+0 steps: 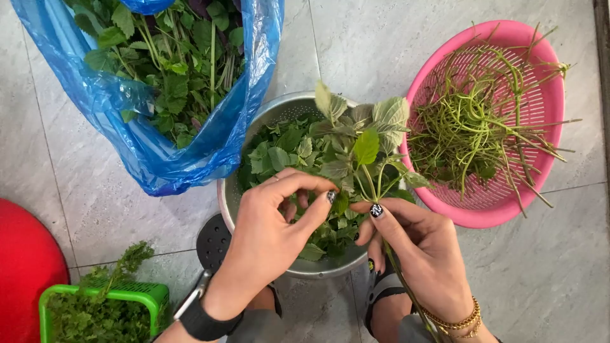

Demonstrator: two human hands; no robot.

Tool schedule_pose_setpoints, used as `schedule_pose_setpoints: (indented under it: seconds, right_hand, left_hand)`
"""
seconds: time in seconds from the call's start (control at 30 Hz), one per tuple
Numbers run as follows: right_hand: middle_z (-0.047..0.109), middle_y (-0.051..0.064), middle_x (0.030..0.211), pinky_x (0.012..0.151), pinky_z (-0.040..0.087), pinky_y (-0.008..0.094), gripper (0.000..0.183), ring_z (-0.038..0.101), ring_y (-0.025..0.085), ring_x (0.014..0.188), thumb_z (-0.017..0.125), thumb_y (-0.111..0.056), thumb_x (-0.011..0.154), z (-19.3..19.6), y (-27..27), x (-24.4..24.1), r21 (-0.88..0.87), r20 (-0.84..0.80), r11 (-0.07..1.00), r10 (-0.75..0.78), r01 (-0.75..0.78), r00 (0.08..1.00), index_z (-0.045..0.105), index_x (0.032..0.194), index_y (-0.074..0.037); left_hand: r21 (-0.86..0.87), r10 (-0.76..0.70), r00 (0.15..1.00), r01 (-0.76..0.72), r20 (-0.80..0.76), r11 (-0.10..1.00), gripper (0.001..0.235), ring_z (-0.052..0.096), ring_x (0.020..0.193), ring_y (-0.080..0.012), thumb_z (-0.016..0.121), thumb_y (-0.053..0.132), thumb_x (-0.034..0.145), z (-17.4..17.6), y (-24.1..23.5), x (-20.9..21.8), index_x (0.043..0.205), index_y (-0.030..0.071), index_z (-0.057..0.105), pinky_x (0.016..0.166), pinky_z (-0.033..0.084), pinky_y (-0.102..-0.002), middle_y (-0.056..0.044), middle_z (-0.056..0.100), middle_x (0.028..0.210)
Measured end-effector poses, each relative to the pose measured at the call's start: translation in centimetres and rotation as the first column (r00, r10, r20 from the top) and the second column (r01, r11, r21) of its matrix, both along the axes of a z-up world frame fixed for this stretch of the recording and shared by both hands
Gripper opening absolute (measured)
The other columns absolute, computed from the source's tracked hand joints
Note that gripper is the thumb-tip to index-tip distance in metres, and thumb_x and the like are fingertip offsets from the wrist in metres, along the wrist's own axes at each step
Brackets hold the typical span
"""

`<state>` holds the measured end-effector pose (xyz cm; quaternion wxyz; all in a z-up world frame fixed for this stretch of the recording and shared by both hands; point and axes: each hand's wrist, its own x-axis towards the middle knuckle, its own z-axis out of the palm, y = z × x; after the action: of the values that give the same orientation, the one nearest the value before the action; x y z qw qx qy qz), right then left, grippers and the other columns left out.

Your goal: The person sits on the floor and picks green leaves from stems by hand, placing the leaves into a metal colander and the bare stems into a pink basket. They repeatedly reach into a blue plastic bag to retrieve more herb stems for processing.

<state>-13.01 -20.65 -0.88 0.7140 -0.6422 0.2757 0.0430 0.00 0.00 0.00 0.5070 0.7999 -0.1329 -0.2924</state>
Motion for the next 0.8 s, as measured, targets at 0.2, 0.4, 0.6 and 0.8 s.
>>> schedule_pose_setpoints:
  seconds: [0.2,0.4,0.6,0.8]
  right_hand:
    - [0.086,0.014,0.083,0.059,0.062,0.029,0.033,0.069,0.017,0.052,0.07,-0.015,0.122,-0.2,0.2,-0.1,-0.009,0.014,1.0,0.01,-0.01,1.0,0.093,0.129,0.007]
    - [0.09,0.014,0.087,0.062,0.066,0.03,0.027,0.075,0.018,0.06,0.073,-0.013,0.12,-0.5,0.5,-0.5,-0.019,0.045,0.999,0.027,-0.027,0.999,0.091,0.125,0.007]
    - [0.094,0.016,0.085,0.063,0.068,0.031,0.02,0.076,0.019,0.063,0.082,-0.008,0.113,-1.0,0.0,-0.5,-0.066,-0.004,0.997,-0.043,0.043,0.999,0.096,0.119,0.006]
    - [0.097,0.02,0.13,0.104,0.083,0.035,0.035,0.093,0.023,0.113,0.091,0.002,0.1,-1.6,-0.5,-0.6,-0.098,0.054,0.982,-0.156,0.161,0.986,0.09,0.135,0.006]
  left_hand:
    - [-0.046,-0.127,0.981,0.122,-0.144,0.991,0.041,0.055,0.068,-0.0121,0.074,0.032,0.117,1.2,-0.8,-0.1,0.148,0.014,0.093,0.063,0.05,-0.034,-0.001,0.087,0.132]
    - [0.013,0.112,0.902,-0.118,-0.416,0.993,0.041,0.089,0.106,-0.0113,0.092,0.038,0.1,0.5,-2.9,-0.2,0.133,0.016,0.101,0.089,0.067,-0.029,-0.001,0.103,0.117]
    - [-0.059,0.137,0.809,-0.207,-0.572,0.977,0.044,0.095,0.124,-0.0204,0.095,0.026,0.095,0.9,-3.9,0.4,0.135,0.008,0.099,0.109,0.078,-0.035,-0.009,0.102,0.131]
    - [-0.036,0.242,0.777,-0.321,-0.581,0.946,0.026,0.094,0.109,-0.0185,0.103,0.024,0.091,-0.2,-4.8,-0.5,0.109,0.005,0.104,0.103,0.073,-0.036,-0.009,0.102,0.108]
